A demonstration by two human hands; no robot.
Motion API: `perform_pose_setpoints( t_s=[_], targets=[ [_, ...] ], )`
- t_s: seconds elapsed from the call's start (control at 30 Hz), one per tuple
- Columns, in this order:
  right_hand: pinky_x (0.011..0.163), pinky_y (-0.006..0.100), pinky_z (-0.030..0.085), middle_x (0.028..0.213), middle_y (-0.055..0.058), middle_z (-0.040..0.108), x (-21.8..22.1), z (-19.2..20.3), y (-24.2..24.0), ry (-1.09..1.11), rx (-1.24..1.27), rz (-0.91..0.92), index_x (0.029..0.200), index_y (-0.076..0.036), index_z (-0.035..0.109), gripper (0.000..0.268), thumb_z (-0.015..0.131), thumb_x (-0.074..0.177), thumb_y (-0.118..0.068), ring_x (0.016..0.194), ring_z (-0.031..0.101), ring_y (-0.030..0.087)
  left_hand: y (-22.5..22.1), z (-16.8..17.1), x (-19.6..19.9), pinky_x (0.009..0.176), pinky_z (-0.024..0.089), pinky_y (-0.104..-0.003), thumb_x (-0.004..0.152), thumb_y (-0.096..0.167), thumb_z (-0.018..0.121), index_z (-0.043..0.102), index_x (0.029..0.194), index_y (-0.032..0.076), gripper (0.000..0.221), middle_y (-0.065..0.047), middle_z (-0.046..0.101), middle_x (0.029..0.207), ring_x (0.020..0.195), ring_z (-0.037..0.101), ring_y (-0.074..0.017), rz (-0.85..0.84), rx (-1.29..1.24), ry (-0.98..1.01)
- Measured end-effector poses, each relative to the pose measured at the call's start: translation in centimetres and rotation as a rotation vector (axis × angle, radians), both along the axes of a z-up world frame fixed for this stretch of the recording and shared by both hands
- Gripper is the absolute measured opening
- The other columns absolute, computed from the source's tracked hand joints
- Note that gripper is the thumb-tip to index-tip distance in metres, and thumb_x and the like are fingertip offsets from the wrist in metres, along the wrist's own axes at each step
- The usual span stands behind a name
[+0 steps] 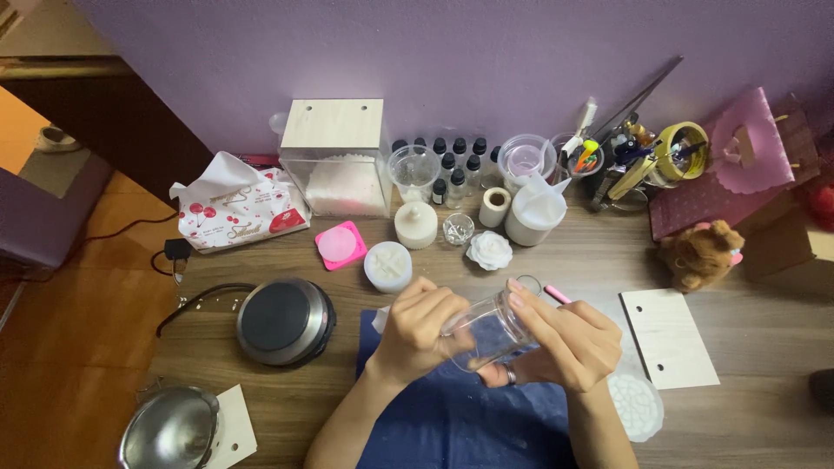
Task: Cleaning a glass jar with a tissue and placing it on a scale
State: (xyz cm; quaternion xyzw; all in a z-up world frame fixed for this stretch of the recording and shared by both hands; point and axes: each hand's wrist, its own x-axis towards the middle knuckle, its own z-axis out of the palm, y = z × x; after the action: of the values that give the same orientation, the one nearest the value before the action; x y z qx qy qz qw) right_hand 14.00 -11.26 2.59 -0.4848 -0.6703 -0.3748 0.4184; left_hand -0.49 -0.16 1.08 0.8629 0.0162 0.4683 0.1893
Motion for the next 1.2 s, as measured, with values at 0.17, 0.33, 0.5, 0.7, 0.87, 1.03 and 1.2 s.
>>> perform_pose_setpoints(
  t_s=[0.17,0.33,0.5,0.7,0.87,1.03,1.2],
  targets=[
    [0.053,0.026,0.042,0.085,0.015,0.071,0.2,-0.5,0.2,0.0,0.021,-0.029,0.099,0.003,0.065,0.068,0.05,0.083,-0.062,0.057,0.061,0.013,0.2,0.2,-0.2,0.055,0.033,-0.032,0.1,0.037,0.03,0.053,0.074,0.003,0.049,-0.006,0.048,0.062,0.049,0.042,-0.0208,0.146,0.152,-0.013],
    [0.05,0.026,0.036,0.082,0.01,0.071,-1.0,0.5,0.8,0.05,0.016,-0.164,0.093,0.003,0.069,0.078,0.043,0.079,-0.069,0.05,0.054,0.017,0.2,0.2,-0.4,0.056,0.04,-0.031,0.097,0.02,0.043,0.058,0.078,0.001,0.03,-0.006,0.054,0.065,0.052,0.052,-0.0177,0.294,0.279,-0.087],
    [0.053,0.03,0.04,0.08,0.011,0.07,-0.8,-0.3,0.6,0.182,-0.146,-0.154,0.091,0.001,0.067,0.077,0.051,0.069,-0.071,0.061,0.065,0.021,-0.1,0.0,-0.3,0.055,0.039,-0.032,0.097,0.017,0.041,0.059,0.083,-0.001,0.03,-0.005,0.049,0.062,0.05,0.047,-0.0179,0.311,0.229,-0.086],
    [0.087,0.039,0.056,0.123,0.02,0.059,-0.3,-0.8,0.4,0.166,-0.319,0.062,0.128,0.002,0.042,0.105,0.071,0.06,-0.073,0.106,0.066,0.031,1.0,-2.0,-1.0,0.046,0.028,-0.036,0.096,0.042,0.035,0.051,0.064,0.006,0.051,-0.005,0.039,0.051,0.048,0.037,-0.0184,0.212,-0.272,-0.058],
    [0.08,0.037,0.052,0.128,0.027,0.052,0.2,-1.8,0.0,0.175,-0.357,0.204,0.131,-0.014,0.04,0.06,0.063,0.084,-0.043,0.103,0.062,0.033,0.9,-2.4,-0.9,0.051,0.038,-0.03,0.094,0.057,0.035,0.053,0.059,0.008,0.062,-0.003,0.053,0.058,0.053,0.05,-0.0154,-0.117,-0.598,-0.084],
    [0.067,0.031,0.053,0.106,0.019,0.064,1.1,-1.1,-0.9,0.201,-0.304,0.252,0.111,-0.016,0.054,0.041,0.071,0.08,-0.036,0.084,0.068,0.026,1.6,-2.1,-1.2,0.056,0.046,-0.026,0.082,0.028,0.051,0.071,0.084,0.003,0.032,-0.012,0.072,0.088,0.071,0.066,-0.014,-0.283,-0.653,0.204],
    [0.058,0.027,0.045,0.103,0.013,0.067,1.4,0.3,-0.7,0.107,-0.361,0.274,0.111,-0.017,0.054,0.039,0.069,0.082,-0.04,0.066,0.059,0.018,1.5,1.6,-2.1,0.058,0.04,-0.024,0.085,0.017,0.062,0.06,0.079,0.006,0.013,0.002,0.057,0.068,0.063,0.052,-0.0087,-0.347,-0.6,0.378]
  ],
)
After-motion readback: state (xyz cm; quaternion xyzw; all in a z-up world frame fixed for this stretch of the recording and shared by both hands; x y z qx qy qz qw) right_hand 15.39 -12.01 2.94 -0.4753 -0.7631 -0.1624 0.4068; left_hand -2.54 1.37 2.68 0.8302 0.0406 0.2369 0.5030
